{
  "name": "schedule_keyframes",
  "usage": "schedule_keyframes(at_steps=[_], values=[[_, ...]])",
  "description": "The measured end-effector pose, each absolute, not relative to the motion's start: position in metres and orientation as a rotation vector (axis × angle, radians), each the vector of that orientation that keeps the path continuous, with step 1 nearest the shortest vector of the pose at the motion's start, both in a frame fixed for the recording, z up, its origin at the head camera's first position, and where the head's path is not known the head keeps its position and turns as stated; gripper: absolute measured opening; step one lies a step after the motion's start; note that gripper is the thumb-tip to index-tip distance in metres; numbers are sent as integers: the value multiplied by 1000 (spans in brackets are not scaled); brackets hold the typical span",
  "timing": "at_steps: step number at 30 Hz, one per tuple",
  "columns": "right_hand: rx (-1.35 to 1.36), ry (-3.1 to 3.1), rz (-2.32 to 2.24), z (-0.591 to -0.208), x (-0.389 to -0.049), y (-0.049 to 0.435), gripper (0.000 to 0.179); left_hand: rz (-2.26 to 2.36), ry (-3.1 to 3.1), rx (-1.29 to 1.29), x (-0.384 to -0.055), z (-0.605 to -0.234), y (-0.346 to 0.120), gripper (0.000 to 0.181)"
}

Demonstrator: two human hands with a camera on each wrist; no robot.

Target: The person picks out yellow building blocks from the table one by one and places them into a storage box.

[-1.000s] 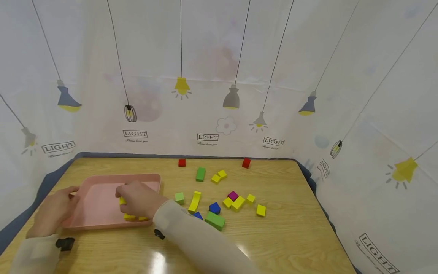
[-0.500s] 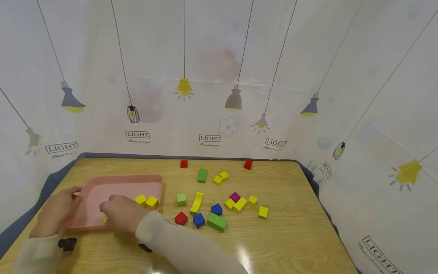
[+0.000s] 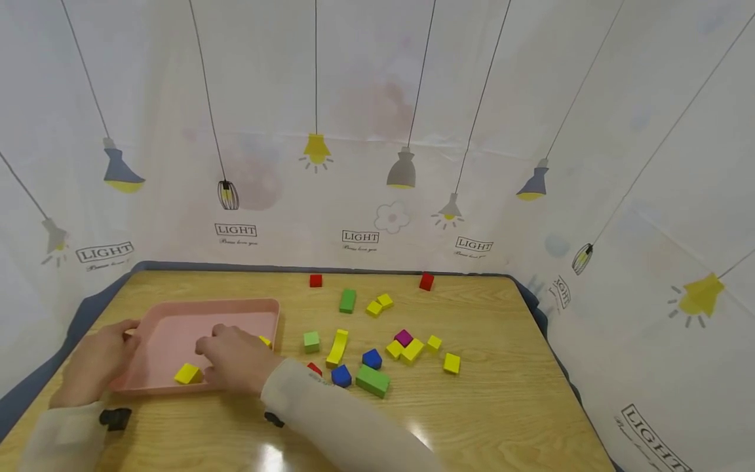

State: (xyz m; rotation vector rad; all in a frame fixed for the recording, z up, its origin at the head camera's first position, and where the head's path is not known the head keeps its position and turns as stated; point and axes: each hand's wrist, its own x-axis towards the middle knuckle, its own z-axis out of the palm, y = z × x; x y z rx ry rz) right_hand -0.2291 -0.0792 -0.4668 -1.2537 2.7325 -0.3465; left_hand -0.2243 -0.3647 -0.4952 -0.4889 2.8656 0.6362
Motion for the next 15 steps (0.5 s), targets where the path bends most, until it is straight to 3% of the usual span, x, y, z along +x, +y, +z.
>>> schedule_keyframes(at_steps=[15], values=[[-933, 2801, -462, -458, -238, -6, 53, 634, 2864, -507, -225, -495, -363, 52]])
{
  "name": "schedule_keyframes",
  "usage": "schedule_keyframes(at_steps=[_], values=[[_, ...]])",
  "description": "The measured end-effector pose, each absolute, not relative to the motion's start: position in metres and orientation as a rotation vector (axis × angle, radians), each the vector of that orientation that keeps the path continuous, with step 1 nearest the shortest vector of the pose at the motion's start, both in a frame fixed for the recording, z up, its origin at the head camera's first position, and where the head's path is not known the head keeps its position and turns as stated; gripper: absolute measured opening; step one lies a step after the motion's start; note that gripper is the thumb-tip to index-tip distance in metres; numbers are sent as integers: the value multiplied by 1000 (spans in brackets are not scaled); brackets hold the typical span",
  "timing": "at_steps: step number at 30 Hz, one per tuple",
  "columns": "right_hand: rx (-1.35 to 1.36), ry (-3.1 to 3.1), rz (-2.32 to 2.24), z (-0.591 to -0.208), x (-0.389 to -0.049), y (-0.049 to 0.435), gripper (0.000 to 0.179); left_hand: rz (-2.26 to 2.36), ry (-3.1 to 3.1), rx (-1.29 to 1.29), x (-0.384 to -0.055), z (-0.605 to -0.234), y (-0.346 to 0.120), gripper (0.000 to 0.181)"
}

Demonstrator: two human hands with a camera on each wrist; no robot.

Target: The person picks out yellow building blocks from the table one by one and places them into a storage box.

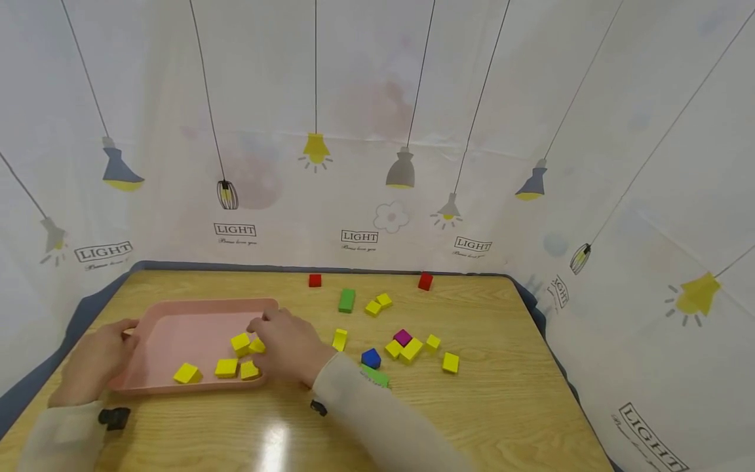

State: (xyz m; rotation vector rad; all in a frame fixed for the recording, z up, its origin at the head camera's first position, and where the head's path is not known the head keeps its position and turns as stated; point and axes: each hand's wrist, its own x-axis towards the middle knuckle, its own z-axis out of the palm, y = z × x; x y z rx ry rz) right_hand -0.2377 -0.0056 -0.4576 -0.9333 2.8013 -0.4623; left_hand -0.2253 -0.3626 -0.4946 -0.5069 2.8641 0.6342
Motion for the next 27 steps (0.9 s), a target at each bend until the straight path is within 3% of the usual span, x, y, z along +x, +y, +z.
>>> schedule_keyframes(at_steps=[16, 27], values=[[-831, 2945, -466, -466, -246, 87, 68, 659, 2854, -499, -229, -499, -369, 53], [-690, 2918, -447, -478, -247, 113, 78, 663, 2857, -487, -229, -499, -370, 53]])
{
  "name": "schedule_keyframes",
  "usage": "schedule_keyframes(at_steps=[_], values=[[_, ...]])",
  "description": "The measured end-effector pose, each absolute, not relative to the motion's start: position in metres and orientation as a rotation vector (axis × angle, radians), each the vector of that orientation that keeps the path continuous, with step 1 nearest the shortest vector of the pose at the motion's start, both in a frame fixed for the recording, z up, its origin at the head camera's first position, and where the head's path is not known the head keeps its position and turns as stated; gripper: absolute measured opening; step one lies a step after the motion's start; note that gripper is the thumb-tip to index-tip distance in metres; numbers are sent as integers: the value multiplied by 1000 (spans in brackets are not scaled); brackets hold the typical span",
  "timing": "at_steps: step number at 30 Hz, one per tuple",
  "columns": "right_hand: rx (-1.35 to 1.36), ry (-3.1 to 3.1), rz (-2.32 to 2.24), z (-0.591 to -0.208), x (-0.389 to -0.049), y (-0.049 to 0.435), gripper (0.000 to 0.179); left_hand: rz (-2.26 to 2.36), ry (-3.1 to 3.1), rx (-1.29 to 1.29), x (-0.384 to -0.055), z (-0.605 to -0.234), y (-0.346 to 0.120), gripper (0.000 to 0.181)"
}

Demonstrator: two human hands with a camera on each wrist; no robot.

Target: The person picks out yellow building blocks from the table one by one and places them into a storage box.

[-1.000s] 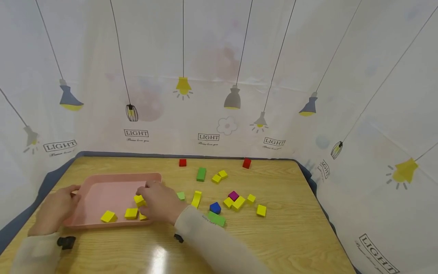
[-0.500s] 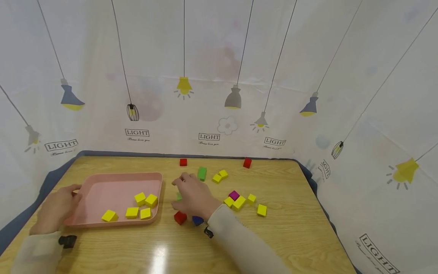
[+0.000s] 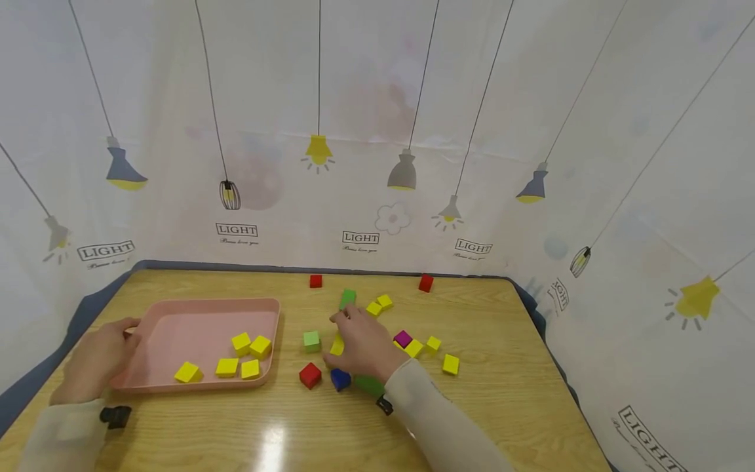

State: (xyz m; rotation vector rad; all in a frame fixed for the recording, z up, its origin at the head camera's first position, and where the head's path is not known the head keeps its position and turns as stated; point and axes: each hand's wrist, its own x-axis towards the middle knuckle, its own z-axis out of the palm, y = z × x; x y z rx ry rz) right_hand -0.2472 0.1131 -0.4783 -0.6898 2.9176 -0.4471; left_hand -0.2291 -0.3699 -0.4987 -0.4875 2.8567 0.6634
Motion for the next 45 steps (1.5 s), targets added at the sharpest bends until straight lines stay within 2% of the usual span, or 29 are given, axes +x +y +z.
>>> schedule_keyframes(at_steps=[12, 25, 45], values=[[-681, 2829, -441, -489, -250, 112, 81, 658, 2863, -487, -223, -495, -366, 52], [-683, 2808, -435, -491, -253, 111, 73, 650, 2893, -445, -224, -497, -369, 51], [-689, 2813, -456, -489, -255, 111, 73, 652, 2879, -450, -228, -499, -372, 52]])
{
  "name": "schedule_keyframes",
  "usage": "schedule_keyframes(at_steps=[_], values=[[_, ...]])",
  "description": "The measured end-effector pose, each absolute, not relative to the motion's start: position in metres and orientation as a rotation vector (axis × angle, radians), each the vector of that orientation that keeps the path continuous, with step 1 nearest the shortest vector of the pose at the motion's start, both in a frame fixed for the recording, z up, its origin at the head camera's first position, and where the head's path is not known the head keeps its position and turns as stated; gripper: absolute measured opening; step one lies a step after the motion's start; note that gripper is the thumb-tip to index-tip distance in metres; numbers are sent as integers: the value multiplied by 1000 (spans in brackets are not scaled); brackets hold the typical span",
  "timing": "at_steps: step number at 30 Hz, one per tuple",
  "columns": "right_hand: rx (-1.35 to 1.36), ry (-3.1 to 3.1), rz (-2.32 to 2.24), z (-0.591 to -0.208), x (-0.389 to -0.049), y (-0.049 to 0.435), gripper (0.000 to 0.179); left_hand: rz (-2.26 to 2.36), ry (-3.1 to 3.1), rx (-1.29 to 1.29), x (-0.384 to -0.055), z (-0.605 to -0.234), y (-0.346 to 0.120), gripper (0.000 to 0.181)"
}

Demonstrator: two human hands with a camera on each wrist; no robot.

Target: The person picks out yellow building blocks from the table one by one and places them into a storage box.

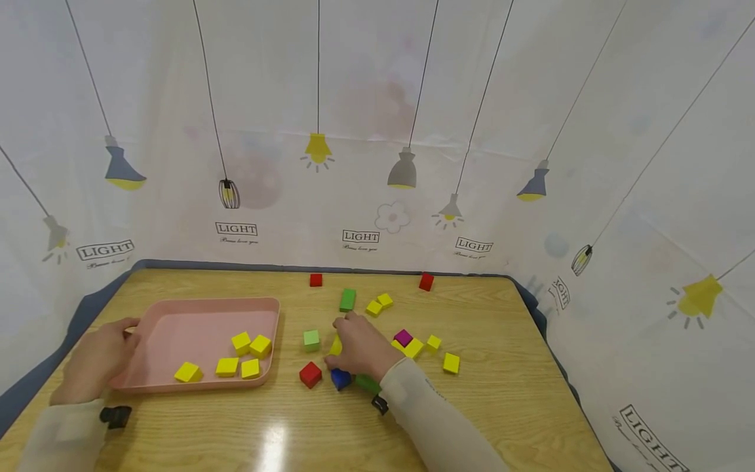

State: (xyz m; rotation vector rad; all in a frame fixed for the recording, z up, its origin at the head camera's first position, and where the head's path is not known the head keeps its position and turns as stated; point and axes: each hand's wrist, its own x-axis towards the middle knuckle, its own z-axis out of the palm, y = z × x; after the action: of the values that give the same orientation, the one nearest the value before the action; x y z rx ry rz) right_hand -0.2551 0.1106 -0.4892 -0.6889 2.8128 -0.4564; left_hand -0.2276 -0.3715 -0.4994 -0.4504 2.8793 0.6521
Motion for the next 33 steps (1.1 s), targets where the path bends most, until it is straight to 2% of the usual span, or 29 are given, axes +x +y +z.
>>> schedule_keyframes(at_steps=[15, 33], values=[[-589, 2787, -589, -469, -258, 96, 74, 668, 2869, -474, -226, -496, -368, 52], [-748, 2821, -587, -453, -255, 33, 72, 641, 2890, -447, -224, -496, -367, 51]])
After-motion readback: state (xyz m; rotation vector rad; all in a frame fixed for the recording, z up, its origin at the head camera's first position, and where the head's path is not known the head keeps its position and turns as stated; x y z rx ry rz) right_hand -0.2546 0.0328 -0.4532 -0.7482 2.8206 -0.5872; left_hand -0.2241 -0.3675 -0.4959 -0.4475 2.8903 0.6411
